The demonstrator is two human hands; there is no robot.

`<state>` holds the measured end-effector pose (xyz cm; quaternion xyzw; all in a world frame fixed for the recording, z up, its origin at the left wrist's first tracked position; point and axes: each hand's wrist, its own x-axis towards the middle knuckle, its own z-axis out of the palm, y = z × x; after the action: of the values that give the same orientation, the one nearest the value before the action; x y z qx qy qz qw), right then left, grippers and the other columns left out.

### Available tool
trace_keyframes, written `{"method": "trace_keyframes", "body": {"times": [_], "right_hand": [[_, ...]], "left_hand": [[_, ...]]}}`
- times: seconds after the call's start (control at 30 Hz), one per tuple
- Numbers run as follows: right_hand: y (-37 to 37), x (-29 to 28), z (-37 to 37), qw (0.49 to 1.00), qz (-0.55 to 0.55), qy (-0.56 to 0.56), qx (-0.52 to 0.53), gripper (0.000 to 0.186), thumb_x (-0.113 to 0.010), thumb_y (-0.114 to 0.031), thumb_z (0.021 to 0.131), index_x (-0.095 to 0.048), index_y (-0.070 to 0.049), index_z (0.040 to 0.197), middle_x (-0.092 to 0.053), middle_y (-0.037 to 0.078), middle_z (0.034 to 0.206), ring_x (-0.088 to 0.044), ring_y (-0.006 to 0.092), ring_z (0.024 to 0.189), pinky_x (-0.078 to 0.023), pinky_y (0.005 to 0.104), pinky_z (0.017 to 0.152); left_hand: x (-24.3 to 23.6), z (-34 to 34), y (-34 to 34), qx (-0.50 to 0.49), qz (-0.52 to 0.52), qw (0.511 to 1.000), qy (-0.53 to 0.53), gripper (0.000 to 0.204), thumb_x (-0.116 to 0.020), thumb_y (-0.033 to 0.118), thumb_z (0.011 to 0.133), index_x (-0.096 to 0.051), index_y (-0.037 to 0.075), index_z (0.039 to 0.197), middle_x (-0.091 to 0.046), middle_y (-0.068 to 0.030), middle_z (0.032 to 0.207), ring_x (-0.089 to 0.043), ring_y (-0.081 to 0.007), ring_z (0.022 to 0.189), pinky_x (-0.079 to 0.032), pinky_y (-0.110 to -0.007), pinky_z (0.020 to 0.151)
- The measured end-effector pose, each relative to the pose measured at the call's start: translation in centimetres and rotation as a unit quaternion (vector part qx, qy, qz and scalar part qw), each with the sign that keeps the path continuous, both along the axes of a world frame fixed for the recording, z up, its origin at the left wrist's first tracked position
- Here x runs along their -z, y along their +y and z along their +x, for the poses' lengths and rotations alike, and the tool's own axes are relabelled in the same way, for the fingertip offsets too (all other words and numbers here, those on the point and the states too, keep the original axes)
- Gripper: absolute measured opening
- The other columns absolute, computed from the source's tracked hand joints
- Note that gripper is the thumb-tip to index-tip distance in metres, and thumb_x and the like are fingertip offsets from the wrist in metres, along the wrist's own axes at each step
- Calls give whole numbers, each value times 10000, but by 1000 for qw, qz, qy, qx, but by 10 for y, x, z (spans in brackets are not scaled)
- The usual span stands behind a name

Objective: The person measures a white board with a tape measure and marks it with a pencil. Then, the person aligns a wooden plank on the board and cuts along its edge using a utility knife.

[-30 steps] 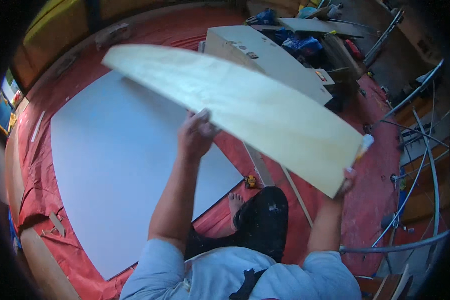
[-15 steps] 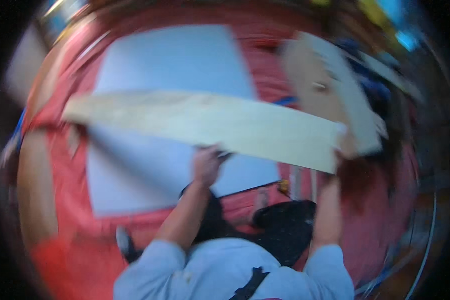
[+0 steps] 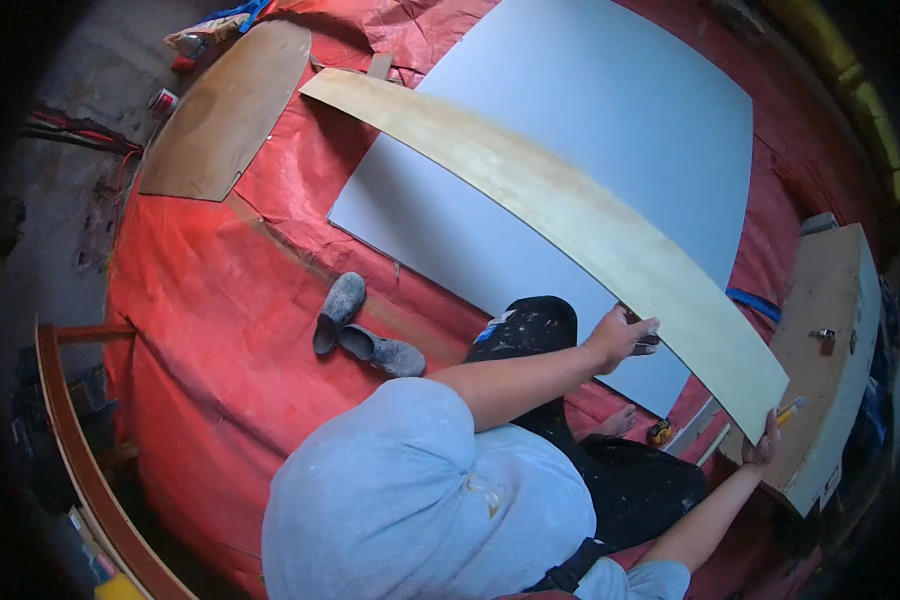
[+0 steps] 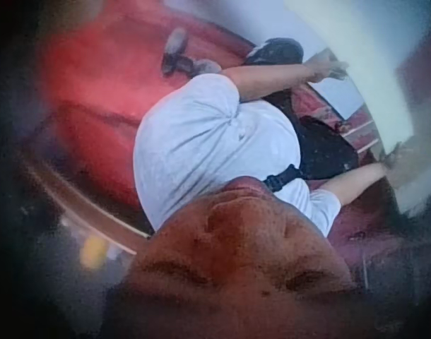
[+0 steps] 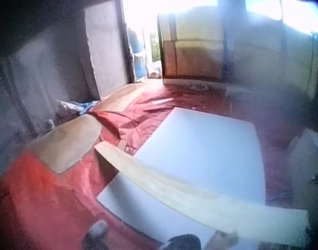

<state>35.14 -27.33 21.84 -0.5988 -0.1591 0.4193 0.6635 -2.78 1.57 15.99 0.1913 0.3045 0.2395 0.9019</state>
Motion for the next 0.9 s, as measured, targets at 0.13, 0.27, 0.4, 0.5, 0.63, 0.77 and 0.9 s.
{"method": "trace_keyframes", "body": {"times": [0.13, 0.27, 0.4, 0.5, 0.63, 0.77, 0.9], "right_hand": [[15, 9, -5, 994, -86, -54, 46, 295, -619, -158, 985, -560, -14, 1236, -684, 77, 1092, -688, 208, 948, -581, 345, 823], [23, 9, -16, 986, -123, -33, 105, 260, -623, -134, 975, -563, -33, 1207, -675, 62, 1062, -681, 201, 938, -575, 342, 825], [21, 6, -12, 992, -76, -65, 75, 299, -639, -147, 958, -553, -40, 1223, -664, 63, 1071, -668, 196, 957, -561, 341, 820], [16, 8, -5, 992, -87, -75, 51, 330, -653, -164, 950, -545, -34, 1233, -660, 65, 1080, -661, 194, 982, -552, 338, 834], [8, 18, 1, 981, -157, -87, 73, 355, -665, -169, 945, -539, -31, 1247, -658, 63, 1099, -649, 191, 1012, -530, 335, 885], [9, 32, 13, 963, -204, -153, 88, 391, -654, -206, 965, -527, -28, 1290, -652, 76, 1135, -644, 189, 1040, -524, 340, 899], [19, 46, 37, 895, -328, -263, 151, 434, -658, -202, 961, -530, -14, 1331, -644, 82, 1144, -619, 206, 1040, -501, 349, 872]], "left_hand": [[35, -25, 24, 107, -46, 993, 26, 300, -649, 189, 976, -535, 45, 1213, -611, -104, 1090, -657, -216, 902, -610, -371, 772], [60, -59, 42, 67, -54, 992, 91, 393, -597, 242, 1007, -494, 52, 1335, -611, -135, 1135, -643, -262, 925, -583, -399, 809], [78, -79, 79, -65, -60, 991, 105, 462, -589, 328, 1005, -444, 44, 1339, -592, -168, 1186, -625, -312, 1000, -572, -454, 833], [96, -107, 139, -233, -95, 967, 48, 420, -625, 318, 984, -472, 44, 1263, -600, -172, 1173, -638, -311, 1010, -576, -467, 835], [120, -144, 225, -344, -87, 934, 42, 329, -627, 221, 982, -499, 30, 1218, -623, -155, 1117, -658, -302, 983, -571, -475, 862], [123, -160, 231, -366, -68, 928, 10, 210, -593, 88, 983, -526, -2, 1161, -624, -140, 1069, -667, -284, 960, -567, -483, 885], [118, -156, 199, -408, -64, 911, -9, 195, -598, 81, 980, -528, 15, 1150, -598, -142, 1110, -648, -298, 1026, -567, -498, 885]]}}
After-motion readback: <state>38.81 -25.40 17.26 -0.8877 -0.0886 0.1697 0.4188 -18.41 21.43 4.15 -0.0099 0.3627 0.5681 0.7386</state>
